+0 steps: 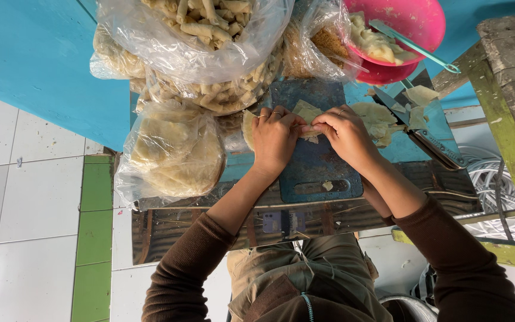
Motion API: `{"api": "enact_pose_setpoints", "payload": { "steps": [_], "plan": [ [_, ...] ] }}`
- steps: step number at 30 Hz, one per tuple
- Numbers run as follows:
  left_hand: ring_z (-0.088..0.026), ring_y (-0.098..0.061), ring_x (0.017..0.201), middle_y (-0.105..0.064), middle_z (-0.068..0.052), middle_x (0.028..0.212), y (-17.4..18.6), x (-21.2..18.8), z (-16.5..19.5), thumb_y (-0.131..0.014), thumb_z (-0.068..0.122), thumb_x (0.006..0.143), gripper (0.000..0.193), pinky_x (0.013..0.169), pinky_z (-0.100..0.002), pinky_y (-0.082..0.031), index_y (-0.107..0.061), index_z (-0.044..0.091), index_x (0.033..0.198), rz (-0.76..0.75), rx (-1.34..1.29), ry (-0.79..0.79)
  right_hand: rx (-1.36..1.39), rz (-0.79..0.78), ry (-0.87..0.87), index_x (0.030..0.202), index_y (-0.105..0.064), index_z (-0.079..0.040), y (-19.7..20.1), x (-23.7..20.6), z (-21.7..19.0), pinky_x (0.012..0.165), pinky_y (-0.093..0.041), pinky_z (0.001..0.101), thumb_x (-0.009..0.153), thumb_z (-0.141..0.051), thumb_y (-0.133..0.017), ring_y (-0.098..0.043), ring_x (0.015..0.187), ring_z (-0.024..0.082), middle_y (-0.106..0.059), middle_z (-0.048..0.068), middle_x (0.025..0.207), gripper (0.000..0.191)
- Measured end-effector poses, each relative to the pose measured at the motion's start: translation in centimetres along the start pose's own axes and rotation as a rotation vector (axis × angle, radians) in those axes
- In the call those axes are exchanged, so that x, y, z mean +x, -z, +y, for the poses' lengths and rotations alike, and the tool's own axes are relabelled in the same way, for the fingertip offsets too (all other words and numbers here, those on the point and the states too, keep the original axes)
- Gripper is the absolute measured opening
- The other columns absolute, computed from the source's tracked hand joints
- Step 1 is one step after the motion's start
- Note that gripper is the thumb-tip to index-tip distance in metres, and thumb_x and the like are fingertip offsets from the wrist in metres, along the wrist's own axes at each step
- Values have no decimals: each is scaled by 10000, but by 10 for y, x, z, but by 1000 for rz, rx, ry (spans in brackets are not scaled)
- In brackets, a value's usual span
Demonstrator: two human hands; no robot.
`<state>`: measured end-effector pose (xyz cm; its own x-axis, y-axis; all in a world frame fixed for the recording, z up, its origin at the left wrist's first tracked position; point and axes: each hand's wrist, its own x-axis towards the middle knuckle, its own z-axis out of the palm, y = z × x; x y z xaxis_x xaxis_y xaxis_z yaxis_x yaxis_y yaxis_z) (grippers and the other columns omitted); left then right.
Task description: The person folds square dough wrappers with a spoonful of brown filling into triangular filled pastries on a cutting board, pressing the edges closed by hand, and places the finished folded pieces into a plastic bag beside the board, repeating the cycle continuously.
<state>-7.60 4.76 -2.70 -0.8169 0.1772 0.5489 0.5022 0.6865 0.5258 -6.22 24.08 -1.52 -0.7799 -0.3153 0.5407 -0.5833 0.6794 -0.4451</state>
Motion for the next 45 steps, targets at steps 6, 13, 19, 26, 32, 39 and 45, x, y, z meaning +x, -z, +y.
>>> {"api": "enact_pose_setpoints", "payload": {
  "steps": [6, 13, 19, 26, 32, 39, 45],
  "plan": [
    [-272, -610, 944, -707, -4, 876, -4, 4, -2, -804, 373, 823, 210, 829, -449, -447, -755, 171, 852, -13, -62, 134, 35, 57, -89, 963, -666, -27, -1, 5, 2, 794, -498, 423, 929, -39, -756, -602, 913, 308, -635, 110, 906, 96],
    [-263, -632, 940, -716, 11, 842, 1, 1, 1, -809, 409, 827, 335, 848, -458, -435, -652, 157, 982, -14, -27, 70, -313, -67, 155, 1125, -661, -44, 14, -2, -22, 941, -495, 423, 836, 91, -638, -600, 1059, 296, -667, 88, 1089, 320],
    [-301, -611, 1007, -682, -49, 1015, 3, -1, 2, -841, 392, 774, 484, 853, -474, -434, -578, 141, 1094, -21, 22, 70, -539, -73, 169, 1239, -682, -40, 13, -1, -33, 942, -475, 410, 850, -5, -673, -571, 1108, 287, -625, 95, 1189, 390],
    [-336, -591, 1063, -637, -100, 1073, 0, -9, 1, -820, 385, 806, 532, 873, -494, -434, -521, 97, 1138, -47, 35, 101, -366, 3, 56, 1339, -688, -31, 9, 7, -15, 938, -504, 405, 871, 95, -644, -574, 1062, 304, -616, 115, 1241, 487],
    [-335, -591, 1042, -622, -108, 1028, -1, -8, -6, -769, 370, 866, 394, 877, -497, -436, -549, 97, 1045, -54, 87, 117, -144, 6, 4, 1226, -751, -58, -1, 4, 11, 893, -502, 403, 941, -11, -723, -593, 996, 309, -664, 103, 1095, 290],
    [-331, -600, 1013, -634, -107, 991, -7, -8, -8, -748, 367, 884, 302, 878, -485, -445, -596, 107, 903, -107, 110, 133, 184, 42, -418, 1292, -707, -121, 3, 10, 27, 673, -472, 280, 1001, -103, -686, -607, 775, 113, -723, 6, 985, 292],
    [-342, -600, 1004, -636, -112, 991, -8, -10, -7, -707, 386, 921, 338, 870, -497, -441, -574, 83, 992, -11, 132, 49, 396, 630, -38, 1182, -576, 7, 43, 61, 11, 794, -447, 242, 1166, -63, -696, -547, 902, 83, -630, 21, 1105, 140]
  ]
}}
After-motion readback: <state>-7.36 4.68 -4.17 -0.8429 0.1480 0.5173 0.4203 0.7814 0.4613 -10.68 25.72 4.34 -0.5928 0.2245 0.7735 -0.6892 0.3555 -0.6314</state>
